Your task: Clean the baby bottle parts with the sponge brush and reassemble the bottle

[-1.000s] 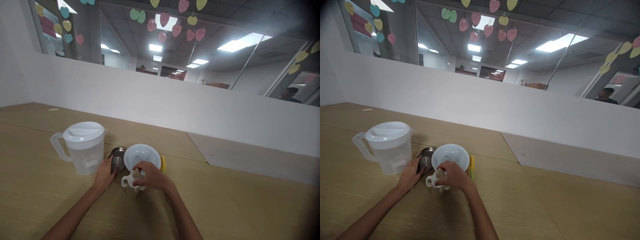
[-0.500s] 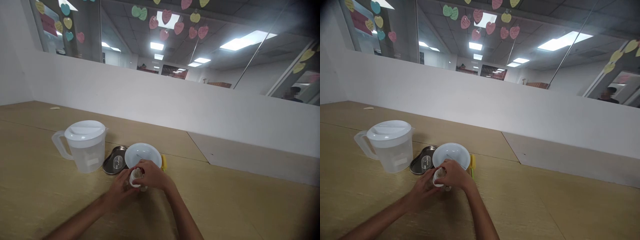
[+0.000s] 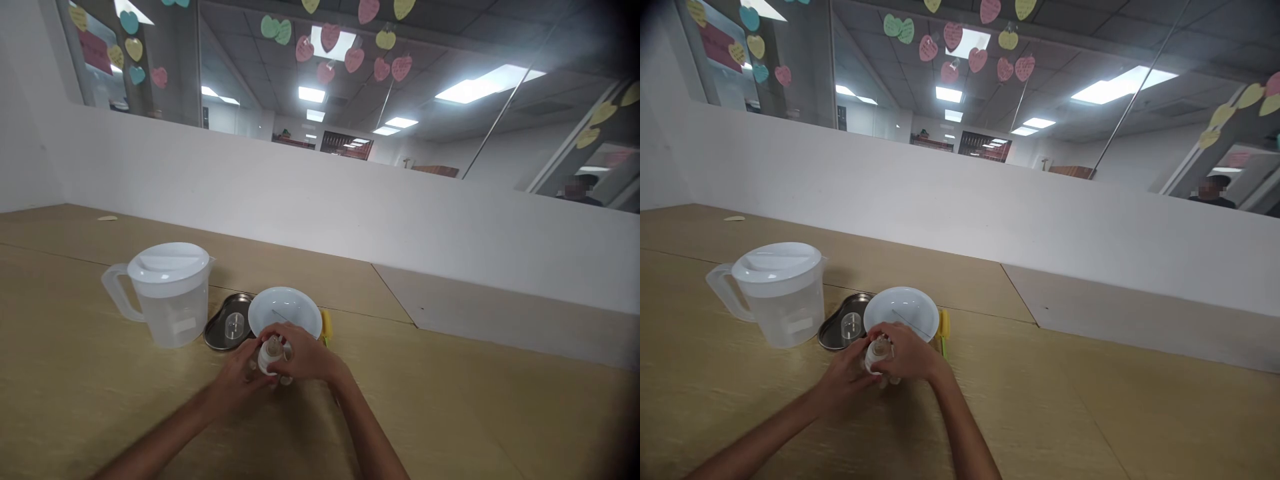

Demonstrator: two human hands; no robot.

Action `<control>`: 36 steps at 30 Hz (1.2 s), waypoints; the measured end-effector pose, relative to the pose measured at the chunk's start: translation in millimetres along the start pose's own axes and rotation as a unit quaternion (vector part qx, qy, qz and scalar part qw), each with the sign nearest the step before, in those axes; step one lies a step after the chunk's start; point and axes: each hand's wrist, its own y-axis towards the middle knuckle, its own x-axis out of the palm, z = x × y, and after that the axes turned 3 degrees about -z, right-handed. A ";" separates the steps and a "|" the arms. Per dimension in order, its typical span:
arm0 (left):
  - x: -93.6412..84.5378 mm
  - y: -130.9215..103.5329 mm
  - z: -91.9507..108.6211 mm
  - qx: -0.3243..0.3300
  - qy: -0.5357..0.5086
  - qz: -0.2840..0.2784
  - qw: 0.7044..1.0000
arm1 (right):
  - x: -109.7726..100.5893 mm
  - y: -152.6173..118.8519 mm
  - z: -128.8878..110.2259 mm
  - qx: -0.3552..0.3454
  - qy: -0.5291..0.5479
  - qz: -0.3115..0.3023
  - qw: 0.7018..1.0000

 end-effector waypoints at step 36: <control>-0.2 13.5 20.6 -0.022 -0.015 0.054 0.998 | -15.6 -8.2 -2.4 0.014 0.145 0.007 0.989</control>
